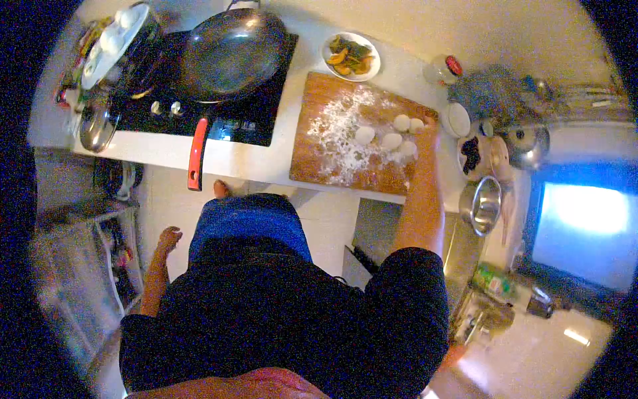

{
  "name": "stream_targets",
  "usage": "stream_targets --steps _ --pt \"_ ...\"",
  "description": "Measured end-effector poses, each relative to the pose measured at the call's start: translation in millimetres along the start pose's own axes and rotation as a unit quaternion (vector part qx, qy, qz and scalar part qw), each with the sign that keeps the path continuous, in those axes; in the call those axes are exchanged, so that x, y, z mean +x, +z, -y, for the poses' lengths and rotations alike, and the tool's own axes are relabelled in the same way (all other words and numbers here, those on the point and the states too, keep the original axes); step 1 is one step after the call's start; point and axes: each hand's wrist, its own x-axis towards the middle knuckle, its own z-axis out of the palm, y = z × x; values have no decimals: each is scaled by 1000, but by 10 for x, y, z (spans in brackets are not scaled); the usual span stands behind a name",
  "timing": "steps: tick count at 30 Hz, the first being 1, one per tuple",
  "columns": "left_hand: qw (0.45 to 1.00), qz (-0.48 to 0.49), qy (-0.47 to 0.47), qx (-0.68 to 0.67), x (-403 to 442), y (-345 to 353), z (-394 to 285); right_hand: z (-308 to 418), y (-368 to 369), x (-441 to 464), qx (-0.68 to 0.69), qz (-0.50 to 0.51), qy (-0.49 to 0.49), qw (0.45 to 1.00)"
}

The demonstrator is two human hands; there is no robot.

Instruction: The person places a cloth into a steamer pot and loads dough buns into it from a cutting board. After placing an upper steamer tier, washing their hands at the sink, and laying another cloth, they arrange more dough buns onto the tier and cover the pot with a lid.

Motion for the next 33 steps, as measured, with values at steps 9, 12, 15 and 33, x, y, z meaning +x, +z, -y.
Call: stream_targets --steps 9,12,15,33 --pt "962 -12 -159 -223 -832 479 473 1013 278 -96 273 266 -109 918" --pt "963 -8 -135 -232 -766 590 411 1227 412 -301 122 247 -237 932" --pt "982 -24 -80 -168 -517 635 411 1230 559 -410 140 243 -248 927" --pt "998 -43 21 -47 -250 484 519 1337 777 -567 152 156 -31 976"
